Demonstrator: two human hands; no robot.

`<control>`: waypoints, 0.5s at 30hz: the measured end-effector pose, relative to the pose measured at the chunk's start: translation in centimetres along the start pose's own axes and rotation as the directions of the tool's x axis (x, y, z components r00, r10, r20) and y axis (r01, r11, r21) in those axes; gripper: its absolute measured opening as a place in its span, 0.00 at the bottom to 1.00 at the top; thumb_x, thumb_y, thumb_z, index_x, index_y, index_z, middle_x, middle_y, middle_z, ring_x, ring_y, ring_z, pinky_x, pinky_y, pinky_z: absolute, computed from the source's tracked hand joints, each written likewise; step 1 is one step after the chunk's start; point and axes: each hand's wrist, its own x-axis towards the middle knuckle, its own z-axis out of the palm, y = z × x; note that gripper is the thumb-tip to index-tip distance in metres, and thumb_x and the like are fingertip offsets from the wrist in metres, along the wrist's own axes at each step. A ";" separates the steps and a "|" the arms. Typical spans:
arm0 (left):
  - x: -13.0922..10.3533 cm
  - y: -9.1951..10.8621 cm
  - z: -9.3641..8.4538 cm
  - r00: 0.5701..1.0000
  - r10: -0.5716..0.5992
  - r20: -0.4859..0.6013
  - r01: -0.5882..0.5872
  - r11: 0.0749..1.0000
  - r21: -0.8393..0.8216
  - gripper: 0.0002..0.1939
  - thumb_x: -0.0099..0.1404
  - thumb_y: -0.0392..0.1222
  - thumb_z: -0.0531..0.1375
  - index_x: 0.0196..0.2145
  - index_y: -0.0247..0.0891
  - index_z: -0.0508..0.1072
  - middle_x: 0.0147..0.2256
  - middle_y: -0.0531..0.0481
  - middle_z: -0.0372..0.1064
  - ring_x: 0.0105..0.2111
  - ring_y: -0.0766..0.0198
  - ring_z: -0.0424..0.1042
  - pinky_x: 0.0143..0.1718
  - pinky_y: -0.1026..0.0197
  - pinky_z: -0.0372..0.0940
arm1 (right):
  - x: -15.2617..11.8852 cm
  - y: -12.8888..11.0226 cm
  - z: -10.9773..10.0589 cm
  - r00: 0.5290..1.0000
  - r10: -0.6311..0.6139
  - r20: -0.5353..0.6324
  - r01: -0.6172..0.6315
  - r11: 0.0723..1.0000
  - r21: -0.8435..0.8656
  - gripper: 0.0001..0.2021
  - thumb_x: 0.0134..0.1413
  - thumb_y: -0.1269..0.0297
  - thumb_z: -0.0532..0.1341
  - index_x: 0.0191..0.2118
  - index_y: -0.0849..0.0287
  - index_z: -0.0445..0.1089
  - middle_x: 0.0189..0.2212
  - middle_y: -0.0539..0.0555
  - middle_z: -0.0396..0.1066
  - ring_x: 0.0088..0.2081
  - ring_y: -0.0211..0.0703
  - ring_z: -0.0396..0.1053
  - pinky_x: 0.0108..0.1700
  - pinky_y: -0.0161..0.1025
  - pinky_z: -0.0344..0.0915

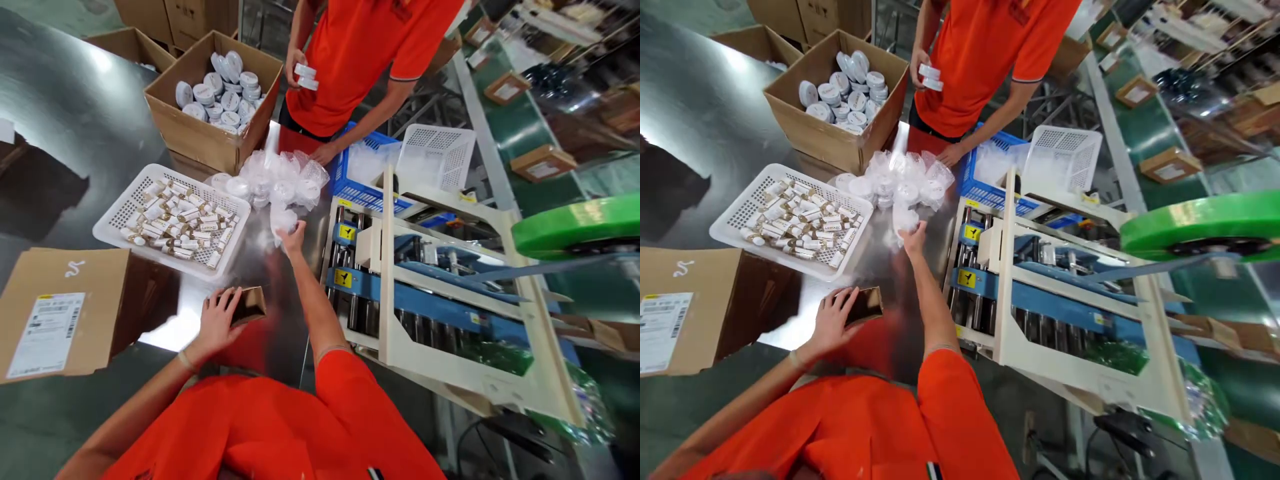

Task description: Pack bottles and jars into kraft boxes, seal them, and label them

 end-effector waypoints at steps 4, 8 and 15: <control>0.1 -1.3 1.4 0.992 -0.016 -0.128 -0.014 0.973 -0.229 0.51 0.63 0.54 0.72 0.78 0.37 0.60 0.69 0.27 0.67 0.69 0.30 0.66 0.69 0.30 0.63 | -12.4 1.0 -3.5 0.918 -0.394 0.049 0.395 0.918 -0.026 0.17 0.58 0.69 0.68 0.53 0.58 0.72 0.62 0.70 0.74 0.65 0.63 0.72 0.70 0.62 0.69; 0.1 -2.4 2.6 0.975 -0.084 -0.208 -0.005 0.919 -0.394 0.58 0.57 0.56 0.77 0.77 0.39 0.58 0.67 0.30 0.68 0.67 0.34 0.68 0.69 0.32 0.65 | -22.0 -0.3 -4.6 0.673 -0.586 0.452 0.663 0.748 -0.019 0.13 0.64 0.72 0.65 0.51 0.51 0.77 0.65 0.64 0.74 0.68 0.63 0.70 0.71 0.62 0.70; 0.8 -2.2 1.3 0.981 0.172 -0.088 -0.190 0.940 -0.283 0.39 0.67 0.51 0.70 0.71 0.37 0.68 0.61 0.35 0.75 0.62 0.41 0.72 0.73 0.30 0.55 | -20.0 -3.8 0.3 0.440 -0.421 0.793 0.618 0.783 0.072 0.23 0.58 0.48 0.78 0.49 0.62 0.81 0.46 0.62 0.82 0.48 0.53 0.80 0.54 0.44 0.78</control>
